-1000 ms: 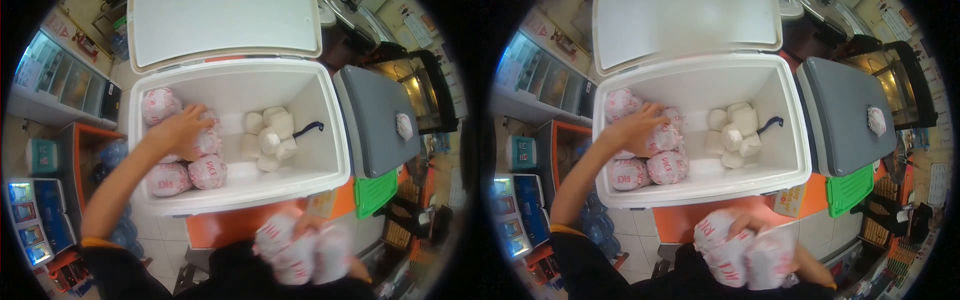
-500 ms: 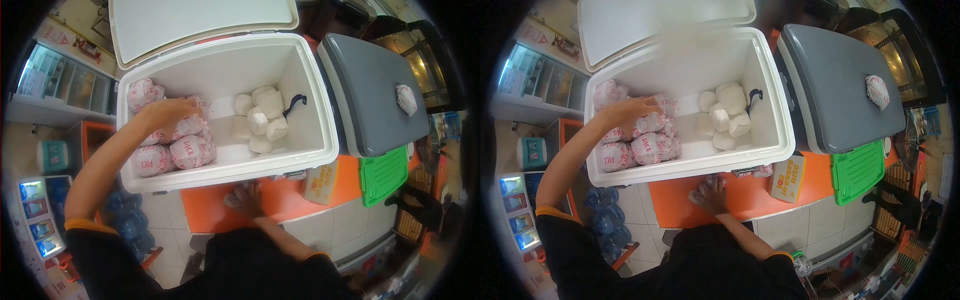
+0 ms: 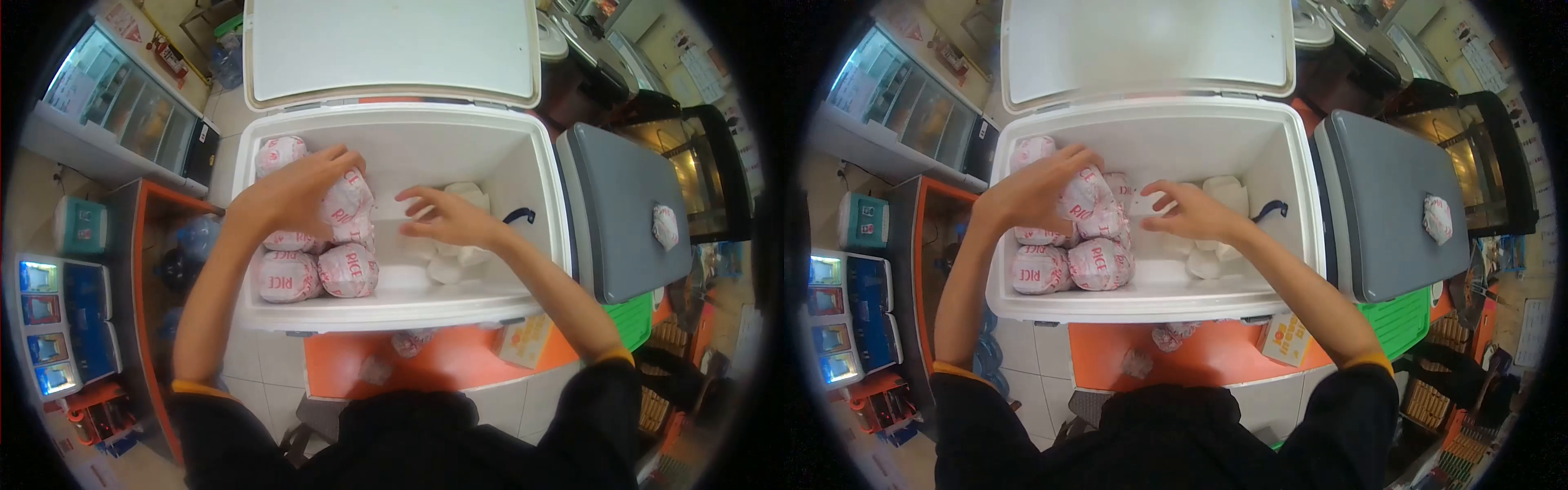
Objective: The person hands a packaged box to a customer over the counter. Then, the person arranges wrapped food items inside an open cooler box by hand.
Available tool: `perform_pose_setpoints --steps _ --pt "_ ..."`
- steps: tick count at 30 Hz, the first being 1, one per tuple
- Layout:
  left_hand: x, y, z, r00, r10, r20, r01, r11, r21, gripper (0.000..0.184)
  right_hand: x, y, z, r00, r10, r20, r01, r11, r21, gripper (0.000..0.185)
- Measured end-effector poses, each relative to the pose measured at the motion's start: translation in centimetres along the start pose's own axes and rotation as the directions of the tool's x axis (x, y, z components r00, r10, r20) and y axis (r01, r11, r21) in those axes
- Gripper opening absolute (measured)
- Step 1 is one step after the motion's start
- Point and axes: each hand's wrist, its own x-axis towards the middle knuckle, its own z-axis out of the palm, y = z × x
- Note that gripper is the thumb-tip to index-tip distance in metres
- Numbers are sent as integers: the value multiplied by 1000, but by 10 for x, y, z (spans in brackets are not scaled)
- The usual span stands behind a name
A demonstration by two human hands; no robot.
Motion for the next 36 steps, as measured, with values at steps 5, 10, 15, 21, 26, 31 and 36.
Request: perform_pose_setpoints --steps 5,10,15,21,26,31,36 --pt "-18 2 -25 978 20 -208 -51 989 -141 70 71 16 62 994 -78 -81 81 996 30 68" --pt "25 -19 -4 977 108 -185 -88 990 109 69 84 12 76 988 -153 14 152 986 70 66" --pt "46 -41 10 989 129 -68 -108 962 252 68 53 20 24 986 91 140 -143 891 430 65" --pt "9 -4 -2 982 181 45 -177 980 -88 70 23 53 -30 891 411 191 -443 880 171 68" --pt "-71 55 21 922 372 108 -243 773 -586 77 4 18 -8 798 248 549 -182 968 -173 74" --pt "-154 59 130 983 182 -25 -92 372 -924 79 -73 -62 -15 913 -213 347 60 913 403 62" --pt "-194 81 326 580 -790 199 67 -197 -978 86 -146 -25 104 829 -43 558 -205 904 374 56"
